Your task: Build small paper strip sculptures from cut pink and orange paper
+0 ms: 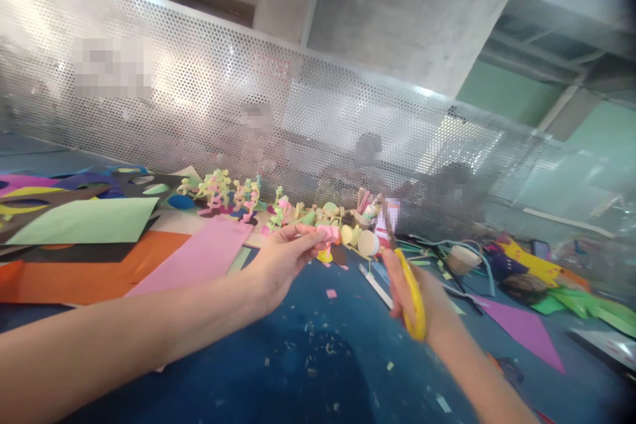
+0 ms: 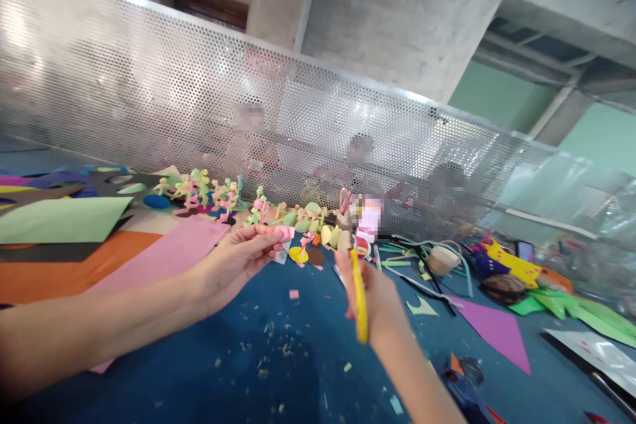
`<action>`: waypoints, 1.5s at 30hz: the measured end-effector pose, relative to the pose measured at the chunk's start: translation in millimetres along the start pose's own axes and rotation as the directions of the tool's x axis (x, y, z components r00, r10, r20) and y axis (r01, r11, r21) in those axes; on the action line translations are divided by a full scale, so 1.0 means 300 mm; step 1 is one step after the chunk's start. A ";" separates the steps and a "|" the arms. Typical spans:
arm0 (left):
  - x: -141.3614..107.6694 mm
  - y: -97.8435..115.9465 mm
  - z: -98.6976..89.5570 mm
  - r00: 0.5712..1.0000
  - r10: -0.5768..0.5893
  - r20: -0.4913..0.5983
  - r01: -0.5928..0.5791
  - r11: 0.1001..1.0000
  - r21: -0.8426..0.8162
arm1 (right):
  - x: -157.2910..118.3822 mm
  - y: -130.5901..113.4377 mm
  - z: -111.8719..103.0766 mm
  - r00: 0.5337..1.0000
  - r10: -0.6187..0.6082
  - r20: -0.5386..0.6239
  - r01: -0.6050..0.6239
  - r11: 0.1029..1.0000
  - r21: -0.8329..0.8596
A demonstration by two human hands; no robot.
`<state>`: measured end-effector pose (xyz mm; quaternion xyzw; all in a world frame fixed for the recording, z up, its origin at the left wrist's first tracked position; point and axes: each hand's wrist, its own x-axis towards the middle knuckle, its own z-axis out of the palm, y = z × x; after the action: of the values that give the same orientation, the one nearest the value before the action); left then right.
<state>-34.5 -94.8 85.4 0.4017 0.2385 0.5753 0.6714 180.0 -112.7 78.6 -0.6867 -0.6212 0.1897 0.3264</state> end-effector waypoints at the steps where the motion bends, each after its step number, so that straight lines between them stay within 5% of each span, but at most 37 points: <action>1: 0.001 0.004 -0.015 1.000 -0.007 0.003 0.006 0.999 0.038 | 0.043 0.038 -0.045 0.997 0.039 -0.068 -0.053 0.972 -0.227; 4: -0.007 0.016 -0.057 0.999 -0.042 0.014 0.039 0.989 0.143 | 0.141 0.181 -0.155 0.975 0.163 -0.150 -0.221 0.727 -0.650; 7: -0.020 0.026 -0.083 0.995 -0.096 0.026 0.086 0.965 0.247 | 0.174 0.309 -0.202 0.966 0.236 -0.102 -0.241 0.690 -0.682; 10: -0.028 0.024 -0.094 0.990 -0.126 0.065 0.096 0.934 0.344 | 0.163 0.343 -0.208 0.965 0.251 -0.076 -0.234 0.692 -0.683; 14: -0.036 0.006 -0.100 0.975 -0.177 0.134 0.109 0.908 0.405 | 0.113 0.212 -0.162 0.985 0.154 -0.078 -0.168 0.755 -0.633; 16: -0.044 -0.004 -0.103 0.963 -0.202 0.176 0.115 0.905 0.409 | 0.067 0.109 -0.102 1.000 0.003 0.015 0.006 0.860 -0.510; 17: -0.048 -0.009 -0.104 0.958 -0.215 0.192 0.122 0.906 0.406 | 0.039 0.061 -0.064 0.979 -0.170 0.110 0.193 0.950 -0.246; 18: -0.053 -0.014 -0.106 0.952 -0.230 0.202 0.133 0.906 0.402 | 0.009 0.018 -0.025 0.935 -0.303 0.182 0.309 0.951 -0.002; 20: -0.062 -0.023 -0.111 0.940 -0.261 0.219 0.155 0.899 0.409 | -0.048 -0.043 0.049 0.866 -0.446 0.226 0.397 0.888 0.231; 24: -0.076 -0.049 -0.121 0.922 -0.304 0.240 0.176 0.882 0.437 | -0.112 -0.075 0.129 0.818 -0.554 0.154 0.493 0.813 0.310; 29: -0.088 -0.081 -0.131 0.907 -0.363 0.216 0.265 0.887 0.378 | -0.116 -0.055 0.135 0.747 -0.656 0.109 0.609 0.741 0.283; 38: -0.095 -0.090 -0.132 0.913 -0.314 0.260 0.225 0.920 0.322 | -0.130 -0.065 0.158 0.879 -0.399 0.263 0.187 0.794 0.579; 45: -0.101 -0.102 -0.140 0.899 -0.362 0.246 0.281 0.909 0.308 | -0.140 -0.070 0.170 0.905 -0.353 0.237 0.173 0.815 0.553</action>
<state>-56.4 -113.4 32.6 0.5242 0.2729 0.3512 0.7262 124.3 -142.5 50.4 -0.4374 -0.6821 0.4143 0.4145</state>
